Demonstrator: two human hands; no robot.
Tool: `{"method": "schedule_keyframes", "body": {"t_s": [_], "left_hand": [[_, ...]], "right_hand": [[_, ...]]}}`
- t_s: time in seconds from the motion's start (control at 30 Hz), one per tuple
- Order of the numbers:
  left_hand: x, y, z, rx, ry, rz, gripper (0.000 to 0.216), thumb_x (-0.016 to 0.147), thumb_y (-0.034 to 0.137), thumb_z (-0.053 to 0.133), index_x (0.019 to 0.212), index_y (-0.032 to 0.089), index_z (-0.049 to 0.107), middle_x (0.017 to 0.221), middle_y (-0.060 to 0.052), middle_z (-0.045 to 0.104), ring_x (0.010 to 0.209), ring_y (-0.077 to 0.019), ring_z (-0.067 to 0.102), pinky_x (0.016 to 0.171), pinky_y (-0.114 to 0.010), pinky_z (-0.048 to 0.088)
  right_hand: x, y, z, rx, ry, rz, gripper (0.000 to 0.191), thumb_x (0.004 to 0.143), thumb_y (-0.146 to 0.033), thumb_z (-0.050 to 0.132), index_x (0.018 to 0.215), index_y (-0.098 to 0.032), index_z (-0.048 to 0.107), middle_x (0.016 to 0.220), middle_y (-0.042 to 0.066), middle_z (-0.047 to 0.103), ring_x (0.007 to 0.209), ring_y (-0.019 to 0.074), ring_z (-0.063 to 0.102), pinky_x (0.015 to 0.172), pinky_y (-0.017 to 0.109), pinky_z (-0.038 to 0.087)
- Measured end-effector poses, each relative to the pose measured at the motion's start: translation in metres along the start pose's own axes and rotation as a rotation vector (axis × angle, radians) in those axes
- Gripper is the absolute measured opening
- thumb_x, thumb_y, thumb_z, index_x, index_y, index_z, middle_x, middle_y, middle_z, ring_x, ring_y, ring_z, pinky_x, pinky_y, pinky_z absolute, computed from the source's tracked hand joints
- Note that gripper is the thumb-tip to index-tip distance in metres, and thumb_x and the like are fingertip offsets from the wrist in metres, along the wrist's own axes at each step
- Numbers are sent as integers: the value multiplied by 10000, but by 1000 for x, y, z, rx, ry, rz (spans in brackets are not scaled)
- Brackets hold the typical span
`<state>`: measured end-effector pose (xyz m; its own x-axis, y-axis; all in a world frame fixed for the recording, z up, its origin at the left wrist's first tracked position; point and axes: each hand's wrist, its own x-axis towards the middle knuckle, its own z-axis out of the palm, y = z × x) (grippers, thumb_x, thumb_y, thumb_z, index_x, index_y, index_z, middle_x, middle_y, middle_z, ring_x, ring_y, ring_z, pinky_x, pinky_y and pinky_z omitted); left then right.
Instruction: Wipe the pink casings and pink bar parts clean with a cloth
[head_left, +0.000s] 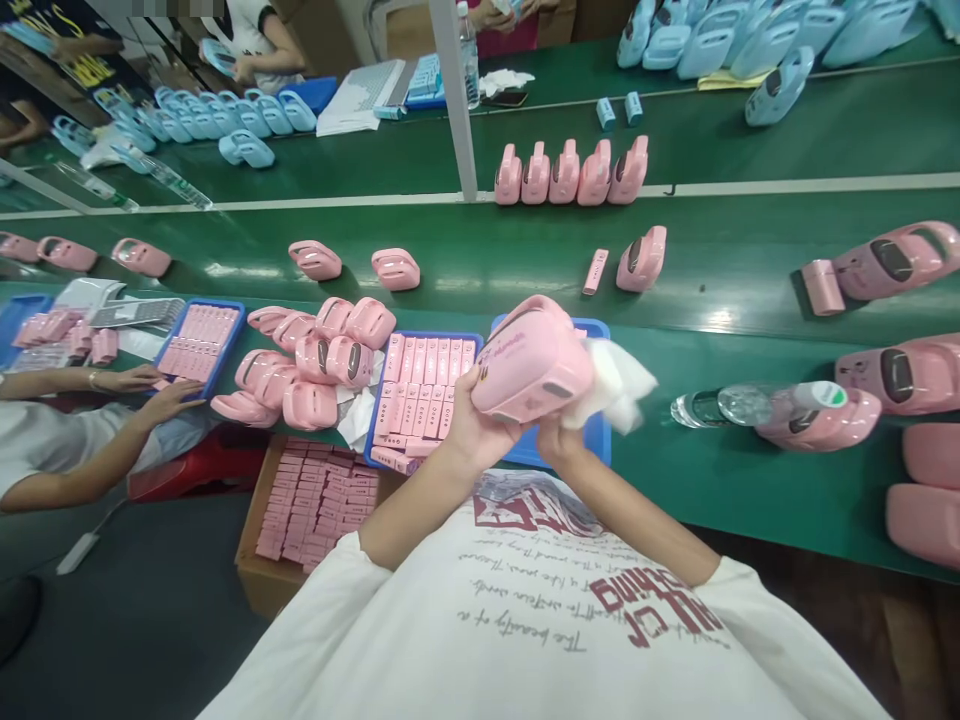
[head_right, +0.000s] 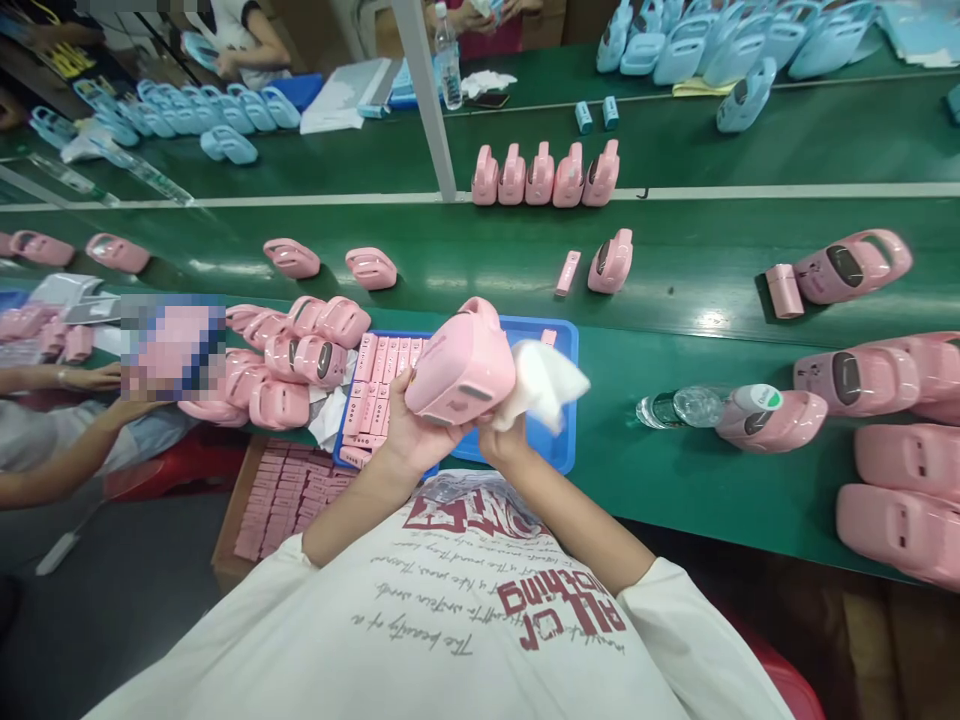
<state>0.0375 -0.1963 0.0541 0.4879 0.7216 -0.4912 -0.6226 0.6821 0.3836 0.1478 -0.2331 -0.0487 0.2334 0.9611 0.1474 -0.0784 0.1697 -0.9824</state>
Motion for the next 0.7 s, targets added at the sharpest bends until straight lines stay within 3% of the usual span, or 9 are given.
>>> {"method": "schedule_keyframes", "body": {"t_s": [0.1,0.23,0.37,0.57,0.7], "left_hand": [[-3,4,-5,31,-62,-89,497,650,502,588,1026,178,622,922,-56,707,942,-275,639,754,-380,518],[-1,11,-13,96,-128,-72,443,545,442,664,897,173,656,772,-25,704,808,-242,653,605,-274,480],[6,13,-17,155,-73,-19,415,516,427,704,835,166,663,759,-13,713,691,-188,647,574,-249,468],[15,-1,-5,173,-30,108,458,628,522,686,938,186,660,984,-50,723,1082,-275,613,912,-369,478],[16,-9,-2,102,-41,-70,533,674,623,629,958,174,671,982,-80,725,1087,-304,613,926,-414,479]], "right_hand": [[-4,-18,2,77,81,-70,582,819,-700,407,1179,-275,575,1237,78,583,1229,255,494,1074,470,372],[3,-60,5,244,76,7,611,841,-707,319,1213,-289,565,1178,64,641,1206,232,539,1018,401,456],[17,-94,-2,371,-12,105,573,745,-588,618,1201,-243,572,1101,86,676,1096,254,611,955,410,501],[16,-93,-5,103,78,-119,442,664,-382,760,1050,-214,624,997,64,686,949,242,649,823,394,556],[-2,-77,0,-195,65,-329,257,631,-294,778,831,-205,643,772,30,663,768,213,650,774,390,562]]}}
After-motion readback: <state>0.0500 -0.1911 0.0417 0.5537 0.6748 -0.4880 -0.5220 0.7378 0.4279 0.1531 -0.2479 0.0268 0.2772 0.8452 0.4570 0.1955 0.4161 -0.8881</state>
